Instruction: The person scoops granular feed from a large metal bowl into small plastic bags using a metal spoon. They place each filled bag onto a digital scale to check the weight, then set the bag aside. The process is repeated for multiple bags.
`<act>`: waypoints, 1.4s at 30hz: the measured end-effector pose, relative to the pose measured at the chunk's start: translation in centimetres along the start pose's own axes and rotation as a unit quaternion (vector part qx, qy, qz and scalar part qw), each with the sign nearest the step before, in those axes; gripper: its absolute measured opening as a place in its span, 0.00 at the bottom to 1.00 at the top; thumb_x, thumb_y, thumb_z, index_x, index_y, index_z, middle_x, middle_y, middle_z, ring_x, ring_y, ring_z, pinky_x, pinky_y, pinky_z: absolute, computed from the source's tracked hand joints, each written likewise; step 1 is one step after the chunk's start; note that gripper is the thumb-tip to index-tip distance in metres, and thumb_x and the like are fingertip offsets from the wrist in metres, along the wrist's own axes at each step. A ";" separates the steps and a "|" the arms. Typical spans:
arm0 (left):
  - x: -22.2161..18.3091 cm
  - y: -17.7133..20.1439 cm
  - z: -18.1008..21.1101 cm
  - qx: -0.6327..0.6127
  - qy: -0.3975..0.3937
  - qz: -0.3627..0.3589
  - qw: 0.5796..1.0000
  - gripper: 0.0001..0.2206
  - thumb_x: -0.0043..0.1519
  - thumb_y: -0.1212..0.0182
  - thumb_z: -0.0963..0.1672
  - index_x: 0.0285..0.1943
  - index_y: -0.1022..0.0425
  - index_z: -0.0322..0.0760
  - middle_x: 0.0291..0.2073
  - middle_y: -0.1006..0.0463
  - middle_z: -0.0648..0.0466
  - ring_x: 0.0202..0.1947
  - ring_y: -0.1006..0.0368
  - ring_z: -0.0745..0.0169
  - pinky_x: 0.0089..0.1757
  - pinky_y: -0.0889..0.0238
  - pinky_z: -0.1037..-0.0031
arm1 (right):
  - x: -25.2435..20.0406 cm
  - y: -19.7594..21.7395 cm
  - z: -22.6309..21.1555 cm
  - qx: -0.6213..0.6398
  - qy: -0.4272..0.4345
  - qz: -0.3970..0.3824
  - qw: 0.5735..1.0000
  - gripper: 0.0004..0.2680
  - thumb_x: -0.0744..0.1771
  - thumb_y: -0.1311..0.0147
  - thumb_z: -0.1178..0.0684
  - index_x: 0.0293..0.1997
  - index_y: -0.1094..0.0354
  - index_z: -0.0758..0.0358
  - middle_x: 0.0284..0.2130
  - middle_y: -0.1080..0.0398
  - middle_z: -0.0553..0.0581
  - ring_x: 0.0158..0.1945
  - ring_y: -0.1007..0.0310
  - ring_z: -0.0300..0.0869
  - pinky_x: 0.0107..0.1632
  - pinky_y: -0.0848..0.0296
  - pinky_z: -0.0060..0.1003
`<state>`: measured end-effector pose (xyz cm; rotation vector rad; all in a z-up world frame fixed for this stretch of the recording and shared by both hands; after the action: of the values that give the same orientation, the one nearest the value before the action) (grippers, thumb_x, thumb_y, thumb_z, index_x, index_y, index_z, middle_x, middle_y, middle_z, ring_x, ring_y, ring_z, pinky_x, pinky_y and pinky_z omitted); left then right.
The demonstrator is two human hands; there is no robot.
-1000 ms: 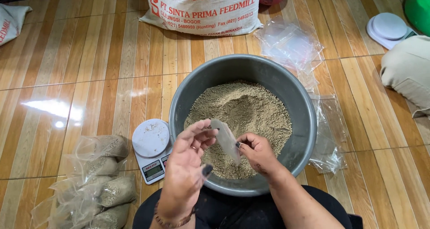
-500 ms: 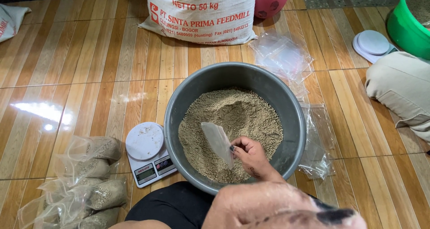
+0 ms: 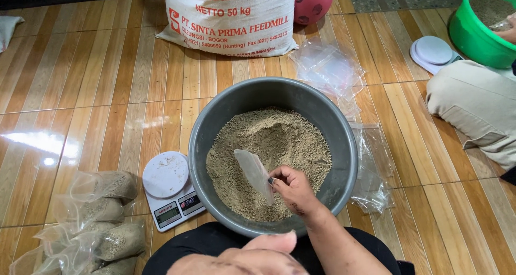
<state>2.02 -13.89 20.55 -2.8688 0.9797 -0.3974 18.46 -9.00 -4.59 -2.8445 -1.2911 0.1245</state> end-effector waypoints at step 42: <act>-8.9 -11.6 26.7 0.780 -0.577 0.086 0.227 0.03 0.61 0.37 0.37 0.34 0.23 0.36 0.29 0.23 0.55 0.31 0.27 0.67 0.38 0.27 0.75 | -0.8 -1.1 -1.9 0.150 0.007 -0.047 0.988 0.03 0.66 0.48 0.66 0.38 0.29 0.74 0.27 0.28 0.61 0.26 0.28 0.40 0.27 0.26 0.33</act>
<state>9.29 0.59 -5.24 -0.4641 0.0563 0.5413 17.25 -8.85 -2.55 -2.5249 -1.2771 0.2721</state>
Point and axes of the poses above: each hand's wrist, its own x-axis towards the middle knuckle, its own y-axis out of the back of the hand, z = x × y, the point moved 10 cm from there along x, towards the middle knuckle
